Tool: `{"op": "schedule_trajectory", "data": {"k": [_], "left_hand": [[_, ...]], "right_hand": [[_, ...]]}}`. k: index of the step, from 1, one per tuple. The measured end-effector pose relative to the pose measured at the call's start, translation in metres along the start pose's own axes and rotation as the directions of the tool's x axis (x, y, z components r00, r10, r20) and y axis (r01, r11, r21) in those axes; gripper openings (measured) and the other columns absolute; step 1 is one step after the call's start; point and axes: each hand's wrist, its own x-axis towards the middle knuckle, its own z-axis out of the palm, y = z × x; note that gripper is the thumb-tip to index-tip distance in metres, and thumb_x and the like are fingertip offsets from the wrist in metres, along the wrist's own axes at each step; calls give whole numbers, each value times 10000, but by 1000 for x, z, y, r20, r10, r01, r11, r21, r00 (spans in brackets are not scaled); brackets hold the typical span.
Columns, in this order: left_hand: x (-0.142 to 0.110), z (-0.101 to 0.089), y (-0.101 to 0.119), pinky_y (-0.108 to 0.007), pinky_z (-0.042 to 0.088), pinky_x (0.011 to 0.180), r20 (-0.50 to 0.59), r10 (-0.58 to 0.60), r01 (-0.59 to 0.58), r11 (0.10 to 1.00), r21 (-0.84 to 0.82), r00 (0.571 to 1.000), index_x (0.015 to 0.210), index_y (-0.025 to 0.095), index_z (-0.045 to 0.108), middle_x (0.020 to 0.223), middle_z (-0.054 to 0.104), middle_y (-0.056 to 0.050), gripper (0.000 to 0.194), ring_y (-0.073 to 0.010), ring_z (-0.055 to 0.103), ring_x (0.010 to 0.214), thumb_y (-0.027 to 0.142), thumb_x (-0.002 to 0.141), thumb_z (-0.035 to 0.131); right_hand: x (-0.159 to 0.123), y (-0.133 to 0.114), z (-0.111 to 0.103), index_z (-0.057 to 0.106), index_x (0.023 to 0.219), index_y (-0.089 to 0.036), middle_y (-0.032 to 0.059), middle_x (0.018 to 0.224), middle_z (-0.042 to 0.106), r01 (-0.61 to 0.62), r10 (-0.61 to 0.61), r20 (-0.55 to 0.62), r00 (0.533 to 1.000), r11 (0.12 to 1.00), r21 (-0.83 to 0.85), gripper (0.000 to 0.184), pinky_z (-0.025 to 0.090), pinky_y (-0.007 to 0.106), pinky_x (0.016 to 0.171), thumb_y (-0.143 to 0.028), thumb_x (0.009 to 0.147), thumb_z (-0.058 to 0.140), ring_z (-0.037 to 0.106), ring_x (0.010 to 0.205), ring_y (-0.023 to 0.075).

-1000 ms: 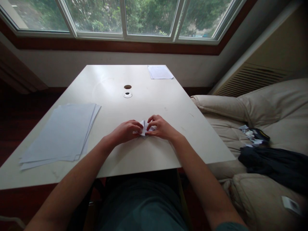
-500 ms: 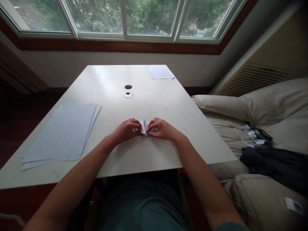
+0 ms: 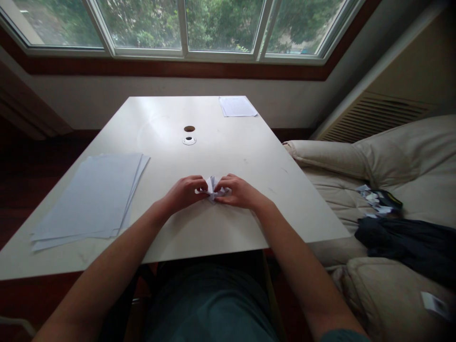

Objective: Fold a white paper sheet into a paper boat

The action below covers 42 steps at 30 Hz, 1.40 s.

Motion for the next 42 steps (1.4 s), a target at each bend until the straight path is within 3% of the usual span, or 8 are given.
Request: {"op": "schedule_trajectory", "data": {"k": [4,10,14,19,26,34,38,42], "left_hand": [[1,3,4,-247,432,676,-14,22,-20,989,145,1000,873,197,634,836,655,-31,32,-140,592,739,218,860,613],[2,9,8,-265,458,716,-10,40,-35,959,282,999,1019,204,588,919,698,-52,153,-178,645,843,195,869,556],[3,19,9,-257,443,646,0,-2,2,956,294,1000,1082,201,563,867,712,-46,258,-181,660,752,166,826,561],[4,25,8,-257,389,582,9,-68,62,950,307,998,1018,202,565,791,707,-38,197,-187,647,657,177,823,565],[5,19,4,-228,357,571,35,-84,79,989,124,996,859,209,587,713,655,9,35,-120,550,577,229,834,600],[6,10,3,-199,370,576,121,-63,69,997,-44,991,837,183,638,667,587,30,105,-86,486,574,270,792,675],[3,4,5,-196,380,576,108,-11,21,995,-93,994,911,179,652,653,570,38,136,-81,481,561,187,776,643],[1,0,3,-200,410,603,79,16,-10,997,-79,997,968,178,674,670,586,33,325,-83,502,571,35,697,566]], "right_hand": [[2,0,3,686,918,-226,26,900,688,-22,22,-8,1000,1000,10,175,454,313,835,-212,753,742,591,891,185],[0,-3,4,595,1037,-238,12,916,692,-67,71,-48,996,994,88,282,466,307,817,-253,781,711,614,850,167],[0,-4,6,564,1080,-242,8,909,704,-36,43,-51,998,991,126,259,465,313,840,-153,837,582,627,864,164],[1,1,8,553,979,-219,14,913,674,-62,70,-39,997,983,173,283,467,284,786,-63,743,538,612,837,155],[1,9,11,567,978,-219,39,949,609,-83,87,-90,992,996,40,275,453,324,833,-107,728,585,549,913,199],[0,17,14,605,1026,-237,68,1071,608,-186,179,-62,982,974,-132,262,410,416,965,-186,769,614,517,1053,254],[-1,15,13,567,1255,-257,76,1215,605,-179,174,-51,984,975,-134,478,396,444,1008,-189,783,599,496,1143,271],[-1,14,14,466,1423,-309,49,1417,523,-145,145,-12,989,980,-137,650,358,480,1070,-168,796,566,440,1258,281]]}}
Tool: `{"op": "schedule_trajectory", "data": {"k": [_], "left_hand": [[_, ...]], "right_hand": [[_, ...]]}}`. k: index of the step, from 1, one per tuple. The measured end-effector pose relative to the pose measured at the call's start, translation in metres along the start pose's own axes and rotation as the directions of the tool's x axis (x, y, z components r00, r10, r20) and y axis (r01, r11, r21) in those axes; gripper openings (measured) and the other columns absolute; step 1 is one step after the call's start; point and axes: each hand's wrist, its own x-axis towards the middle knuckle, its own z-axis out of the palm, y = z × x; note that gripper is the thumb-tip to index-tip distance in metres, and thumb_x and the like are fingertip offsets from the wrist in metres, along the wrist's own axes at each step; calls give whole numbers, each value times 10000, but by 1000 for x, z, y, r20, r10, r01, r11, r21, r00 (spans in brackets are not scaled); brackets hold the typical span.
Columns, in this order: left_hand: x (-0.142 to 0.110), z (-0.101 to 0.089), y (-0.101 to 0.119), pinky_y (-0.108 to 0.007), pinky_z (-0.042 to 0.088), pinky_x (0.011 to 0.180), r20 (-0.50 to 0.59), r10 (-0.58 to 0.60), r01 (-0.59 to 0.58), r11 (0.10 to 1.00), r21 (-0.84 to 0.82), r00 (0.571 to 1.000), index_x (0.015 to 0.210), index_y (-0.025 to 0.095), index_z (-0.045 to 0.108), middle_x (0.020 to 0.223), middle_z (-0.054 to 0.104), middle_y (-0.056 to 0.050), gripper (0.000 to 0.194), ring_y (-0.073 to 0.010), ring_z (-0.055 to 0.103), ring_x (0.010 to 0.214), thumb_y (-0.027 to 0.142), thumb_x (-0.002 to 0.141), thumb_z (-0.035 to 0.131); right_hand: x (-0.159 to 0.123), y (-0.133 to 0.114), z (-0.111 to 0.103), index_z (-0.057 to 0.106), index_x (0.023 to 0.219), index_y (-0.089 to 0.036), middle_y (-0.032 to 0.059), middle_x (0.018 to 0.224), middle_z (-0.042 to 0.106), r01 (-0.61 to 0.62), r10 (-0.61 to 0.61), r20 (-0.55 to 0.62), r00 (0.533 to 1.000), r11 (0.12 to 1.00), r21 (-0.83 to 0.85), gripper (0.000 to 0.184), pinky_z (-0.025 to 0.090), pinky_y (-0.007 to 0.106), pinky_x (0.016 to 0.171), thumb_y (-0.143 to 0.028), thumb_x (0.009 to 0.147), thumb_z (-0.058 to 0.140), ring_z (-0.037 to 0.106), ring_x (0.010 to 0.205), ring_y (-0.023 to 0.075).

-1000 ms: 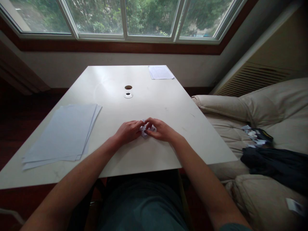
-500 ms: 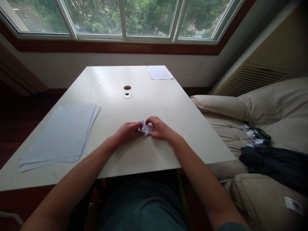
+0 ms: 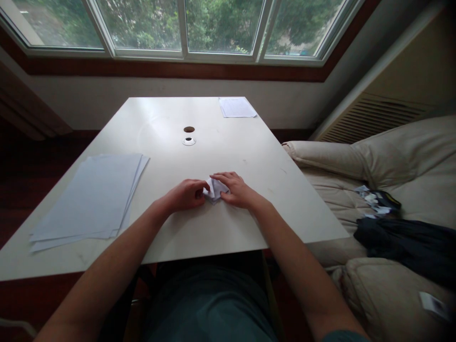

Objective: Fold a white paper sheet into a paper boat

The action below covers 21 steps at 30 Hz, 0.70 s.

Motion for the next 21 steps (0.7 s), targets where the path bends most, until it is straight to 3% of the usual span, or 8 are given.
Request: {"op": "schedule_trajectory", "data": {"k": [4,10,17,21], "left_hand": [[0,-1,-5,-219,453,645,-44,43,-40,997,68,998,960,197,715,783,638,-7,295,-102,567,649,53,734,592],[1,0,-8,-312,514,853,-127,178,-161,977,137,976,991,235,728,1082,702,-60,207,-176,640,972,148,834,626],[1,0,-3,-289,518,815,-93,221,-198,958,206,971,887,204,690,1046,720,-50,135,-172,648,959,112,834,606],[3,0,3,-280,495,773,1,206,-197,933,301,978,853,185,662,890,702,-48,108,-176,632,893,120,864,576]], "right_hand": [[1,2,2,470,1437,-300,36,1493,472,14,-14,24,1000,1000,-8,638,321,507,1108,-168,815,536,403,1331,284],[2,2,3,545,1367,-273,50,1430,551,21,-21,8,1000,1000,10,572,346,493,1097,-163,805,555,467,1315,263],[4,4,4,604,1290,-271,42,1428,556,54,-54,1,999,999,5,492,344,488,1096,-169,810,570,480,1311,257],[4,5,6,618,1262,-271,45,1426,559,44,-44,-4,999,999,9,479,345,500,1089,-160,799,572,478,1320,259]]}}
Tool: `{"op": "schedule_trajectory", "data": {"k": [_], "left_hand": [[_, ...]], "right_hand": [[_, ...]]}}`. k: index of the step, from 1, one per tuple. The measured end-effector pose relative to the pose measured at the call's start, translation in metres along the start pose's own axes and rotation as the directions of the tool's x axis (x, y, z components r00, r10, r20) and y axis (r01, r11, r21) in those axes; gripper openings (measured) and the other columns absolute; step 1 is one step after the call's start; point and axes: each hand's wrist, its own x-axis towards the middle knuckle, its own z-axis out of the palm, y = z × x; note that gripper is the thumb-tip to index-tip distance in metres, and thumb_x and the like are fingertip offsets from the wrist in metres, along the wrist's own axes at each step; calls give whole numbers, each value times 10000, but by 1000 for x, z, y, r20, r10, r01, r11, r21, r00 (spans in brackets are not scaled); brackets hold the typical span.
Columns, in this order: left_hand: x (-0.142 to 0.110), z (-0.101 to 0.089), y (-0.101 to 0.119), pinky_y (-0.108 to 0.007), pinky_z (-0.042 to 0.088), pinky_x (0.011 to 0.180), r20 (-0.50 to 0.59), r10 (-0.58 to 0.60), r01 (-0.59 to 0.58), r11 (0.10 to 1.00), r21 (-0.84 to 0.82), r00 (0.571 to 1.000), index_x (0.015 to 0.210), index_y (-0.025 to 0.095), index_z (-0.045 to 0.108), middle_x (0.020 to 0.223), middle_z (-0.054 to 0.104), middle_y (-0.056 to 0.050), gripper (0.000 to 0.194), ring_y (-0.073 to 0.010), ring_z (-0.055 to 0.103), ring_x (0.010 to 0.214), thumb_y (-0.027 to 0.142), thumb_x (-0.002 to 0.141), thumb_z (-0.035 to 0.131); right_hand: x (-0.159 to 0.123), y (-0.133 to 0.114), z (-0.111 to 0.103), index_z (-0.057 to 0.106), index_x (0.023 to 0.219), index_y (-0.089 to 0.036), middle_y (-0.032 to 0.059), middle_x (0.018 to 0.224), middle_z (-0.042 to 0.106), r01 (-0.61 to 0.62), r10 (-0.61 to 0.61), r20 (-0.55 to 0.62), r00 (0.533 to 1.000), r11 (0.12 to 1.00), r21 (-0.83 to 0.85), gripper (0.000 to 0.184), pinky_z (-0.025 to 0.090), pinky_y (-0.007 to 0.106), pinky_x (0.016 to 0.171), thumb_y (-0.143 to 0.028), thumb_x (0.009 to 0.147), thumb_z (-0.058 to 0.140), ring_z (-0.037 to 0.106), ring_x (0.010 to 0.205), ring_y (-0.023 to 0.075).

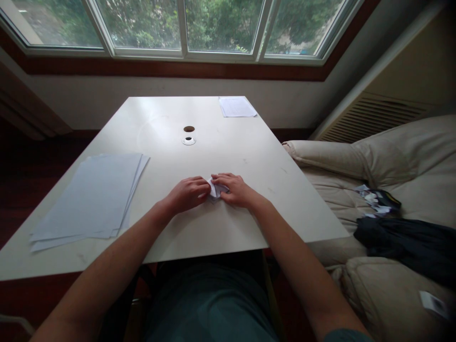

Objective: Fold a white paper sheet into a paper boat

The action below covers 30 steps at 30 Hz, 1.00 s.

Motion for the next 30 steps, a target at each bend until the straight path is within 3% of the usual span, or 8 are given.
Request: {"op": "schedule_trajectory", "data": {"k": [8,13,19,22,26,30], "left_hand": [[4,2,3,-268,464,735,52,29,-32,998,59,998,824,193,676,935,692,-48,135,-166,598,835,118,872,573],[3,-2,-1,-258,469,758,85,-5,9,999,-46,996,776,198,699,926,689,-39,163,-159,604,863,80,829,601],[-3,-8,-3,-270,511,818,133,-34,55,986,-157,991,882,231,756,963,710,-37,219,-162,639,906,89,803,608],[-3,-10,-1,-302,529,847,118,-47,63,989,-135,992,862,245,764,1021,710,-43,234,-186,640,954,87,762,624],[-1,-8,2,-365,528,926,86,-41,51,992,-116,995,785,240,749,1156,695,-50,225,-232,618,1093,62,715,629],[-1,-6,0,-369,522,965,93,-30,45,986,-158,995,718,210,707,1148,711,-59,184,-230,643,1091,48,697,621]], "right_hand": [[0,-2,-1,619,1249,-273,36,1406,577,-25,25,1,1000,1000,16,475,340,488,1093,-156,791,568,489,1309,254],[-1,-7,-6,602,1270,-272,53,1394,582,-29,28,28,999,999,44,494,335,467,1097,-161,790,576,490,1313,248],[-3,-11,-9,515,1343,-242,76,1346,609,-40,38,20,999,994,102,569,327,439,1101,-150,785,574,532,1272,240],[-3,-10,-9,524,1302,-241,71,1290,631,-27,27,8,1000,993,116,523,351,438,1083,-165,789,587,564,1218,237],[-4,-8,-12,626,1124,-251,80,1332,581,-11,13,-37,999,998,62,352,375,454,1070,-201,776,638,487,1276,263],[-5,-10,-16,672,1091,-237,75,1168,656,19,-17,-45,999,998,65,306,434,421,1019,-214,786,662,564,1133,242]]}}
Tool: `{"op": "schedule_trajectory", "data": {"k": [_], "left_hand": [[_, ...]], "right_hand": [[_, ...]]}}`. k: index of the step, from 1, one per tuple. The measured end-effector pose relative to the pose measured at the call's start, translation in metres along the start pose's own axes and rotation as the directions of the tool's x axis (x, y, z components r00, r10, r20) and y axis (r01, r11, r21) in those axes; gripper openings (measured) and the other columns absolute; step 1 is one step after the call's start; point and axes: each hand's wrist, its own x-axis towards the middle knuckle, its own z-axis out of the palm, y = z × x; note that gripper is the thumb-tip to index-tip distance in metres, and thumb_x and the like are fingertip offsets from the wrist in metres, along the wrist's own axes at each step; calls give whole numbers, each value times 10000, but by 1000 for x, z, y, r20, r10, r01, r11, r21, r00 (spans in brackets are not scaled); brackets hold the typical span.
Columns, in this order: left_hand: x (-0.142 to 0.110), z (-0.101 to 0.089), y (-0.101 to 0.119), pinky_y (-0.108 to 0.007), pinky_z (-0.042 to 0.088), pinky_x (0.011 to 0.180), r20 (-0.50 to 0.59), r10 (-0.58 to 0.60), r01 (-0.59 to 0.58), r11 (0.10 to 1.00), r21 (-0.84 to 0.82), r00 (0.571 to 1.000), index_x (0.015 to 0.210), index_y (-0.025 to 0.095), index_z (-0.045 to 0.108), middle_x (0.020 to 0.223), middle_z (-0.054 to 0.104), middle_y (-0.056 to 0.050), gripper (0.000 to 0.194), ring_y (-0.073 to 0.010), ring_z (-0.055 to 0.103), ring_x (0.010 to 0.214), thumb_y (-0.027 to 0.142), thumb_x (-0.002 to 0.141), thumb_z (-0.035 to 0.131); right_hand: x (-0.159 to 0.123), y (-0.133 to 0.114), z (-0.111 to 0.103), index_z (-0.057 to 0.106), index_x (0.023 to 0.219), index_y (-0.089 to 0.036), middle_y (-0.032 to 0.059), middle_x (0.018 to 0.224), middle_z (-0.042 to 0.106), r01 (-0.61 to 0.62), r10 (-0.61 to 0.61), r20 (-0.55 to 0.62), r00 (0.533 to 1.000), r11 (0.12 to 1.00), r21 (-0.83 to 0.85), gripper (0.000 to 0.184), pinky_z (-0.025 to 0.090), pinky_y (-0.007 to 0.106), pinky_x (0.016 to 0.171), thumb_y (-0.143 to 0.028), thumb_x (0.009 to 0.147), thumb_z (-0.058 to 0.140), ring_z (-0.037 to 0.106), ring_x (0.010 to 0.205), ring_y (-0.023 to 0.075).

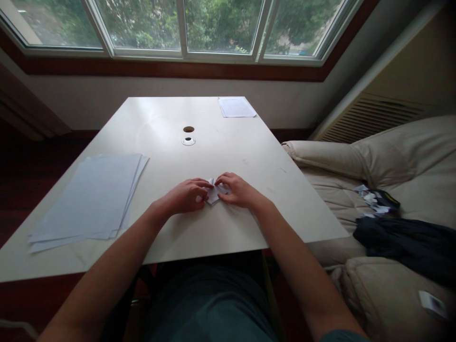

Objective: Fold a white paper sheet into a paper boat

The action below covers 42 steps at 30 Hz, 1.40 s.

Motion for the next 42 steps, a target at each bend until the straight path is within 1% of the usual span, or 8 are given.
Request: {"op": "schedule_trajectory", "data": {"k": [5,11,15,21,30,34,39,42], "left_hand": [[-3,-2,-2,-337,530,947,11,-28,28,998,-62,1000,758,211,727,1157,707,-63,182,-227,644,1104,63,696,642],[-7,-7,-4,-313,537,911,73,-60,69,988,-136,996,804,223,759,1217,682,-57,211,-210,676,1031,72,709,647],[-8,-9,-5,-327,528,943,83,-36,49,986,-158,996,903,234,765,1252,666,-67,275,-223,655,1096,72,702,668],[-8,-12,-6,-355,522,969,88,-43,57,984,-168,995,895,234,770,1247,666,-92,148,-236,628,1153,255,748,773],[-7,-7,-8,-325,541,916,48,-56,62,991,-118,997,766,225,759,1167,716,-71,57,-225,674,1083,278,787,759],[-8,-5,-9,-311,551,895,16,-50,52,990,-132,999,783,230,764,1172,717,-70,67,-220,690,1059,293,799,746],[-9,-6,-8,-288,558,870,11,-61,61,985,-162,998,826,248,768,1209,707,-45,48,-217,698,1051,267,810,727],[-9,-9,-6,-286,551,879,35,-59,64,986,-154,998,881,253,767,1228,698,-40,111,-216,702,1041,197,809,703]], "right_hand": [[-1,0,0,726,1099,-245,53,1163,704,74,-74,-11,997,996,49,305,450,380,1026,-195,807,656,603,1122,218],[-4,2,-4,768,1021,-267,37,1147,730,79,-82,37,996,993,84,227,497,376,977,-229,819,671,644,1080,213],[-5,3,-6,775,1000,-297,24,1171,724,64,-71,64,995,993,103,234,501,373,986,-214,792,706,630,1123,210],[-3,4,-8,778,1000,-325,24,1195,716,94,-106,122,987,991,95,257,488,415,996,-319,743,793,606,1157,241],[-1,0,-5,793,929,-292,45,1183,720,132,-137,100,986,990,57,138,497,403,975,-321,799,755,637,1099,230],[-2,-1,-5,782,981,-294,48,1176,722,143,-147,90,985,989,42,176,484,409,997,-341,818,735,637,1104,227],[-2,-2,-1,707,1141,-264,62,1105,726,97,-98,13,995,994,48,381,508,352,929,-284,766,772,662,1031,212],[-1,-2,0,716,1062,-267,49,1111,722,118,-120,16,993,990,70,293,515,333,900,-246,773,758,670,1006,201]]}}
